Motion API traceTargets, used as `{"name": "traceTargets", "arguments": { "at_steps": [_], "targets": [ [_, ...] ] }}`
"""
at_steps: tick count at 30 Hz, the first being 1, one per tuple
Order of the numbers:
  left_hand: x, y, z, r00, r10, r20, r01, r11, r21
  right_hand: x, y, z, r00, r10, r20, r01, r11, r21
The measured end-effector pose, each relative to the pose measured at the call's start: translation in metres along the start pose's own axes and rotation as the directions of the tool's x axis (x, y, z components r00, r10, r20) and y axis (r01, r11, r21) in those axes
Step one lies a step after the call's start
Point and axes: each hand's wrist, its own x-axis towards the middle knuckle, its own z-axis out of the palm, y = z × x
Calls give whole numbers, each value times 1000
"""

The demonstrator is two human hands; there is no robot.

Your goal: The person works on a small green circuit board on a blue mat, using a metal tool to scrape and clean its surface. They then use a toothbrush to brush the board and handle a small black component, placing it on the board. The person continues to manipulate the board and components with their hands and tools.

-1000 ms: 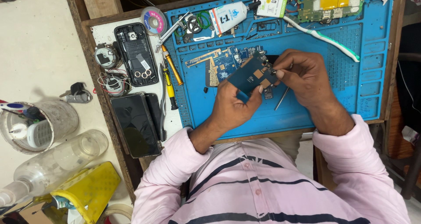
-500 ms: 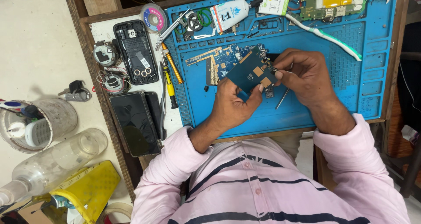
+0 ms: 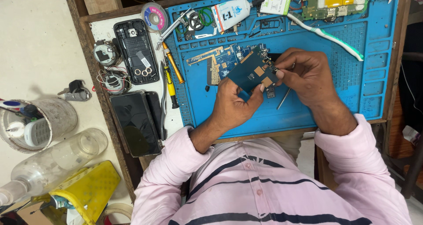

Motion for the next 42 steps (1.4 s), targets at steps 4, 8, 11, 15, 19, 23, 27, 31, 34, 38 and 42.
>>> {"name": "traceTargets", "arguments": {
  "at_steps": [4,8,11,15,19,23,27,31,34,38,42],
  "targets": [
    [0,1,0,1000,32,0,-32,999,35,0,0,0,1000,7,-12,-8,1000,-25],
    [0,3,0,999,30,12,-30,998,56,-1,0,0,1000,4,-29,-6,999,-52],
    [1,6,0,998,57,16,-57,996,65,-2,0,0,999,-1,-37,-1,999,-41],
    [2,9,1,999,34,18,-35,997,73,-2,3,-2,999,8,-31,-9,1000,-19],
    [0,6,2,999,36,34,-39,996,76,-2,4,-4,999,26,-20,-25,999,32],
    [-3,-3,2,1000,-11,19,10,998,70,-1,2,-2,998,49,-28,-48,998,37],
    [-1,-16,1,987,-157,47,164,952,-258,2,-1,0,994,102,-29,-102,994,25],
    [2,-25,-6,968,-216,126,250,836,-488,3,-4,3,993,117,-27,-117,993,-9],
    [3,-29,-9,961,-229,152,275,824,-495,4,-5,4,993,113,-23,-114,992,-45],
    [3,-30,-10,946,-271,176,324,797,-510,3,-7,4,994,110,-15,-110,993,-51],
    [4,-30,-10,945,-280,170,327,779,-535,3,-7,5,994,107,-19,-108,992,-61]
  ]
}}
